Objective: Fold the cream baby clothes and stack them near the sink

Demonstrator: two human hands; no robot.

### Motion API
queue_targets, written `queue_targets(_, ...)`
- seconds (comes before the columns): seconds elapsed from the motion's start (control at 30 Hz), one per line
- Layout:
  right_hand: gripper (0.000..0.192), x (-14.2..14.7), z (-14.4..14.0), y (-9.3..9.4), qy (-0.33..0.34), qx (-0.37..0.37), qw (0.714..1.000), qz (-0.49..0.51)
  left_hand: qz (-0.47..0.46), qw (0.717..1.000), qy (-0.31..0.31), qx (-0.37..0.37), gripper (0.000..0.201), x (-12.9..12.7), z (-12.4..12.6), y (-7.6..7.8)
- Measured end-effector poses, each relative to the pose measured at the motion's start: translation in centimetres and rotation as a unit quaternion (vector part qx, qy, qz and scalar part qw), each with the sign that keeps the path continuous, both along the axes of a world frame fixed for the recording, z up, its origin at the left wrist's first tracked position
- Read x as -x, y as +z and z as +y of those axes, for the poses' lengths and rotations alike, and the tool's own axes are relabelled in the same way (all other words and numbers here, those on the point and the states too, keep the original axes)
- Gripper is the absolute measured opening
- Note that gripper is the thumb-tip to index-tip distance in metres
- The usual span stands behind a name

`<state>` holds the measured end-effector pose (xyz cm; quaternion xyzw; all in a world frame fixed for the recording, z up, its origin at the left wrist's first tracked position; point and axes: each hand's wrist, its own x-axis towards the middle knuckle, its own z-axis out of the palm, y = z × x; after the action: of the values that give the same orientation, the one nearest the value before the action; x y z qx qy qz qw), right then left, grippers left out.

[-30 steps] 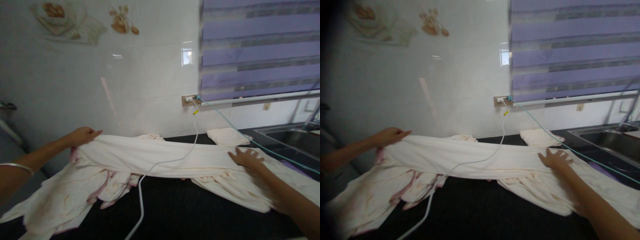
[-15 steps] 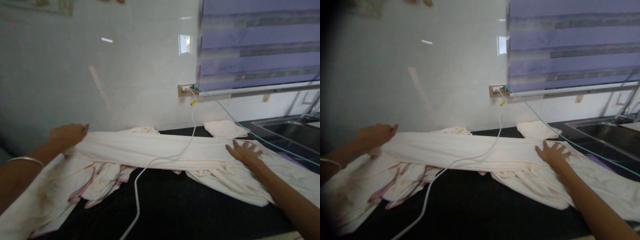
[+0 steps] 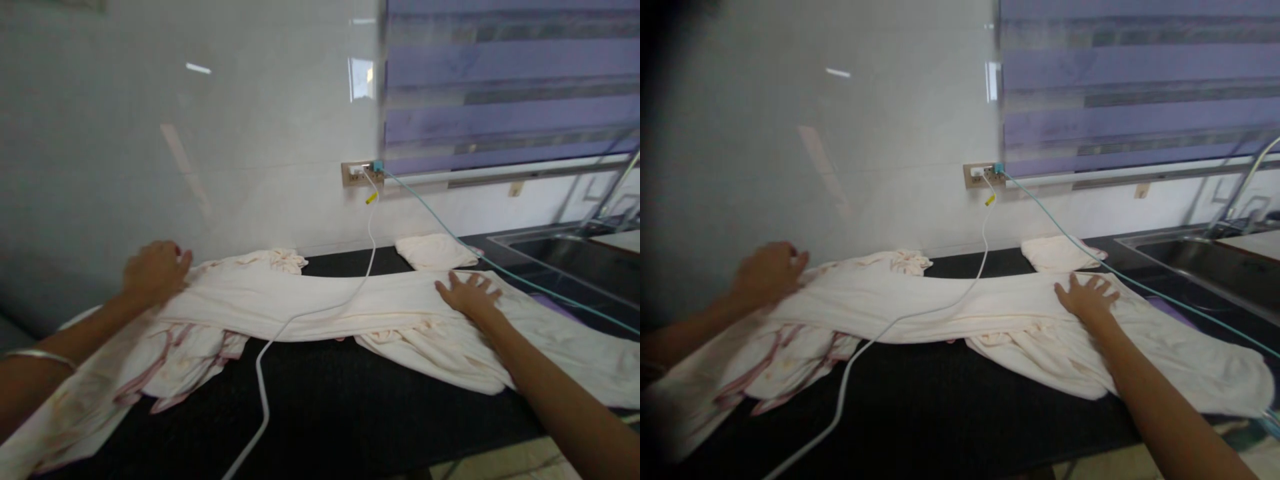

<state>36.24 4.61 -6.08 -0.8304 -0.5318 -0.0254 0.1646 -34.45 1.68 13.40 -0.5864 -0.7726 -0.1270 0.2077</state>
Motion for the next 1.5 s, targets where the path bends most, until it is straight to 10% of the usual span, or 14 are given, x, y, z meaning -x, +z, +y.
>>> queue_targets(0.2, 0.088, 0.8, -0.2, 1.4, 0.017, -0.017, 0.999, 0.048, 0.038, 0.982, -0.164, 0.09, 0.043, -10.3, -3.3, -2.6)
queue_targets(0.4, 0.068, 0.0, -3.2, 4.5, 0.167, -0.108, 0.98, 0.034, -0.031, 0.969, -0.181, 0.168, 0.052, -21.0, -9.8, -8.4)
queue_targets(0.57, 0.041, -2.8, -6.9, 3.0, 0.289, -0.026, 0.957, 0.019, -0.12, 0.959, -0.188, 0.175, 0.048, -28.3, -12.3, -11.8)
queue_targets(0.97, 0.047, -3.4, -8.4, 0.0, 0.306, -0.094, 0.945, -0.072, -0.192, 0.915, -0.356, 0.004, 0.023, -30.7, -10.6, -15.1)
queue_targets(1.07, 0.046, -3.7, -8.1, -0.6, 0.31, -0.107, 0.942, -0.077, -0.339, 0.858, -0.383, -0.043, 0.023, -30.2, -10.5, -15.1)
queue_targets(1.37, 0.046, -3.7, -8.2, -0.4, 0.322, -0.12, 0.937, -0.063, -0.777, 0.511, -0.261, -0.259, 0.047, -27.6, -9.9, -14.7)
queue_targets(1.5, 0.047, -3.7, -8.0, -0.4, 0.317, -0.108, 0.94, -0.059, -0.772, 0.505, -0.237, -0.303, 0.039, -28.0, -10.1, -14.5)
